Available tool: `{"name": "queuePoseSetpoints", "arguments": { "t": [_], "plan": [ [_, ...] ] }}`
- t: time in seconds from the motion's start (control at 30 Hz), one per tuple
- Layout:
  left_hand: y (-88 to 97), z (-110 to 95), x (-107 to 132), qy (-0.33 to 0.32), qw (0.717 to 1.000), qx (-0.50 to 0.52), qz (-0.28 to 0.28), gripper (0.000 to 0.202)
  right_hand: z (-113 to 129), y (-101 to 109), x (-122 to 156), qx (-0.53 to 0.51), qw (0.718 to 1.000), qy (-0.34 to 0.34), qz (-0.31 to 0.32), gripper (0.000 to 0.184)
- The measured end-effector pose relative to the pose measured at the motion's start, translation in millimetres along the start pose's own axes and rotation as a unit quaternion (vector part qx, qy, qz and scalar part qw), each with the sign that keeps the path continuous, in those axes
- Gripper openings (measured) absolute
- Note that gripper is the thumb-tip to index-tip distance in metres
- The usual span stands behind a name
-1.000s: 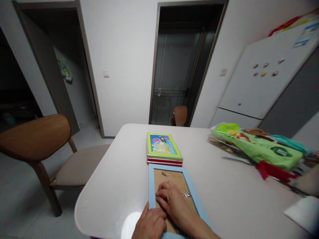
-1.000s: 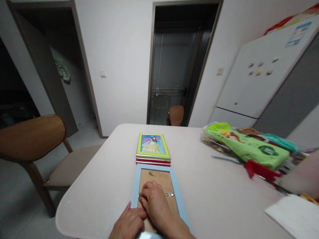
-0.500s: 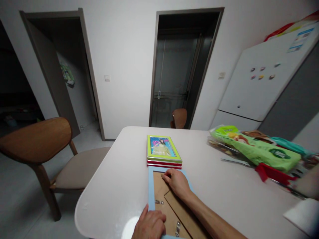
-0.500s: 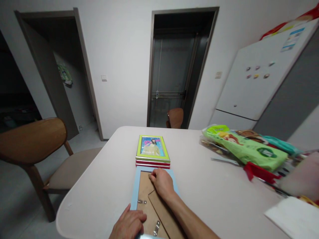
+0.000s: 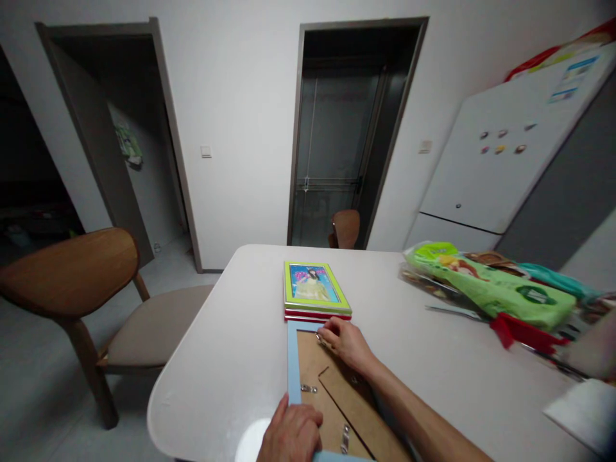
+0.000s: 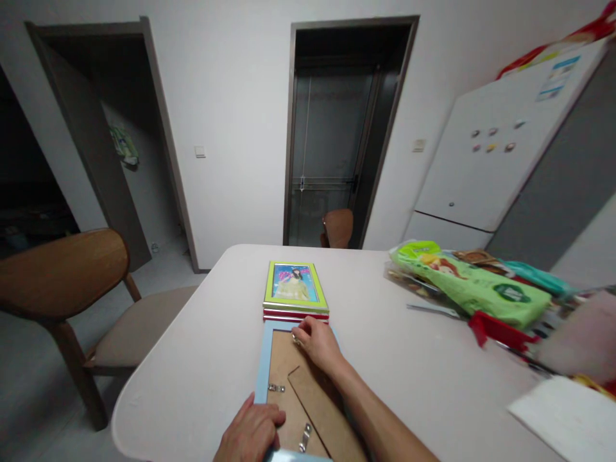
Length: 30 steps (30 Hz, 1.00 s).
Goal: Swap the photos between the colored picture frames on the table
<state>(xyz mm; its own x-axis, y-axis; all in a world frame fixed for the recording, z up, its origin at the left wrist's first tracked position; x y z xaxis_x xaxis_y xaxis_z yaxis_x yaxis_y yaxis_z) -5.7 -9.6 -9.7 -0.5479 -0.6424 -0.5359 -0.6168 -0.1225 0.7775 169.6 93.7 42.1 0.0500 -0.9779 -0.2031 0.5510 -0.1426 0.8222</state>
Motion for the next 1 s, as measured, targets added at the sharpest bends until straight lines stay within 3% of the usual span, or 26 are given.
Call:
{"name": "queuePoseSetpoints", "arguments": {
  "t": [0.13,0.23,0.3,0.47,0.63,0.7,0.77,0.83,0.9,0.93,1.0],
  "plan": [
    [14.3,-11.4,-2.8,0.031,0.998,0.035,0.032,0.03,9.2,22.3,60.8,-0.037,0.993,0.087,0.074,0.024],
    [22.1,-19.9,-5.7,0.077,0.994,0.053,0.051,0.03,14.2,28.8,107.6,-0.057,0.974,0.173,0.137,0.023],
    [24.1,-23.5,-7.3,0.087,0.993,0.061,0.059,0.03,14.7,28.6,125.7,-0.05,0.968,0.192,0.153,0.025],
    [24.7,-24.4,-9.4,0.088,0.992,0.055,0.07,0.031,14.9,27.1,131.6,-0.043,0.973,0.169,0.15,0.023],
    [15.8,-20.3,-9.2,0.048,0.995,0.006,0.091,0.035,14.7,27.0,129.0,-0.098,0.972,0.157,0.144,0.02],
    [9.2,-18.1,-9.6,0.009,0.995,-0.03,0.092,0.039,4.1,27.1,126.7,-0.157,0.974,0.127,0.107,0.022],
    [4.9,-16.5,-11.7,-0.027,0.995,-0.051,0.079,0.038,-14.9,29.1,124.0,-0.232,0.972,0.042,0.011,0.027],
    [5.2,-17.2,-16.2,-0.033,0.998,-0.035,0.046,0.031,-36.6,31.3,123.9,-0.321,0.937,-0.093,-0.104,0.032],
    [8.4,-22.8,-23.0,-0.009,1.0,0.029,-0.001,0.028,-49.5,29.4,127.3,-0.433,0.863,-0.206,-0.16,0.038],
    [9.5,-27.8,-26.8,0.016,0.997,0.077,-0.025,0.029,-49.7,26.1,129.3,-0.493,0.825,-0.232,-0.149,0.039],
    [7.7,-42.0,-34.2,0.073,0.974,0.203,-0.061,0.033,-36.9,15.9,131.7,-0.59,0.774,-0.22,-0.064,0.042]
  ]
}}
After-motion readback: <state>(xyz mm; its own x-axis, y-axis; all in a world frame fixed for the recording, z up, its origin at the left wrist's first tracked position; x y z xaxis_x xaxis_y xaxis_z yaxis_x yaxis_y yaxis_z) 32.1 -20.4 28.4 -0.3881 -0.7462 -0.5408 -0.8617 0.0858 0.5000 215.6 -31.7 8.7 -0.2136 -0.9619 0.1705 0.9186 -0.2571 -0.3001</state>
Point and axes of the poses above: each hand's wrist, its own x-axis away from the middle knuckle, its own y-axis out of the back of the hand, z = x × y, the point moved 1 cm from there along -x, towards the middle knuckle, and after that the axes turned 2 degrees about -x, right-handed, at the moved point
